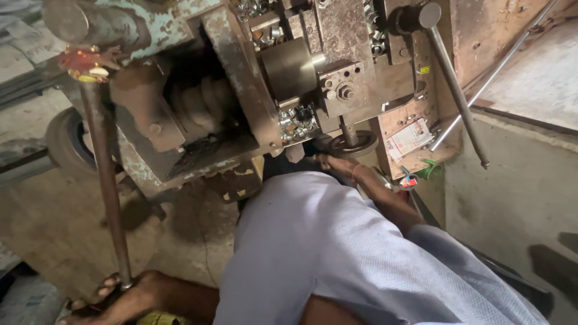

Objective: The person operates a manual metal forming machine by turning a long lever with the left hand and adjusting a small wheel with the right hand. Metal shavings accumulate on the machine bed as the workpiece is processed.

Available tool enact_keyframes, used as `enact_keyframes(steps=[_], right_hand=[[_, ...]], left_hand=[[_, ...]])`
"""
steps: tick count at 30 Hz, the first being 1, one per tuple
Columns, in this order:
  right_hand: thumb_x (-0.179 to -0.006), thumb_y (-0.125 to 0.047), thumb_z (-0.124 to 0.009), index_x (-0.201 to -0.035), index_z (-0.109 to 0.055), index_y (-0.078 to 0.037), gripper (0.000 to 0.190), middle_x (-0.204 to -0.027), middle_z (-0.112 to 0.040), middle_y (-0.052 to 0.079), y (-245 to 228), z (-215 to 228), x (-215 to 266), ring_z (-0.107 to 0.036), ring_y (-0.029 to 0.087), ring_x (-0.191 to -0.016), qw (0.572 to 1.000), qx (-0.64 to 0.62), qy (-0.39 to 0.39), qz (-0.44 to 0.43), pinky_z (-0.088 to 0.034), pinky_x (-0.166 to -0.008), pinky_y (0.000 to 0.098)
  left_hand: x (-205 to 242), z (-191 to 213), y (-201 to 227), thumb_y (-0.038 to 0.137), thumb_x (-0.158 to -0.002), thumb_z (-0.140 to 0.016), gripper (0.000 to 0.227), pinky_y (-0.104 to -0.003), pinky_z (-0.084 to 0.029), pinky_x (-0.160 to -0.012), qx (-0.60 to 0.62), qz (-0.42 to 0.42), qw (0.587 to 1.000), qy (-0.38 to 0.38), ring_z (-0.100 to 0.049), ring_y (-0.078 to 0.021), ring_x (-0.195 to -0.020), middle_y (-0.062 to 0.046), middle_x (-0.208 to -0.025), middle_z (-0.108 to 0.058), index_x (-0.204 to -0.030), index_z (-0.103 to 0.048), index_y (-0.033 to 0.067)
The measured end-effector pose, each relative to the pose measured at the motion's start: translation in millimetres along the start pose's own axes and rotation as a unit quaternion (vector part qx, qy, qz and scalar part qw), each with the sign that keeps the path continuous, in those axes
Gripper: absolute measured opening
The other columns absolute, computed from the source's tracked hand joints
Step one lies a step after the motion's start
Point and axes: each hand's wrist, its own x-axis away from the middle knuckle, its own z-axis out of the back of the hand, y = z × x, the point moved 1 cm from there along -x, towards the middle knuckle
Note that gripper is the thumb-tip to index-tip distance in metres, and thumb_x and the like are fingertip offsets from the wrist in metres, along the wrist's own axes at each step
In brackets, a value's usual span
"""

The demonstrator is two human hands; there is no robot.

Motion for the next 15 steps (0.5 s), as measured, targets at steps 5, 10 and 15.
enact_keyframes(steps=[5,10,15], right_hand=[[-0.091,-0.053,-0.072,-0.1,-0.072,-0.002,0.051,-0.094,-0.066,0.007,20.4,-1.2,46.8,-0.059,0.019,-0.091,0.986,-0.169,-0.001,-0.006,-0.045,-0.085,0.0329],[-0.094,-0.032,-0.065,-0.104,-0.072,0.0,0.034,-0.084,-0.063,0.015,71.5,74.2,80.2,-0.055,0.028,-0.071,0.974,-0.168,0.148,-0.037,-0.043,-0.062,0.0418],[-0.099,-0.035,-0.058,-0.112,-0.072,0.0,0.04,-0.099,-0.07,0.016,25.4,32.7,25.0,-0.064,0.027,-0.089,0.975,-0.003,0.169,0.147,-0.05,-0.079,0.0409]], left_hand=[[10.1,-6.6,10.1,0.05,-0.1,-0.059,0.044,-0.024,-0.041,-0.052,0.005,0.013,0.999,-0.042,-0.044,-0.0095,-0.056,0.0,-0.077,-0.058,-0.095,-0.063,0.0064],[18.6,-1.5,23.5,0.067,-0.1,-0.044,0.07,-0.013,-0.045,-0.056,-0.179,-0.245,0.924,-0.231,-0.039,-0.0024,-0.061,0.006,-0.093,-0.057,-0.136,-0.055,0.0085],[10.3,-5.6,11.0,0.05,-0.106,-0.059,0.047,-0.023,-0.043,-0.053,-0.004,-0.013,0.996,-0.093,-0.042,-0.0108,-0.06,-0.001,-0.082,-0.05,-0.101,-0.06,0.0034]])
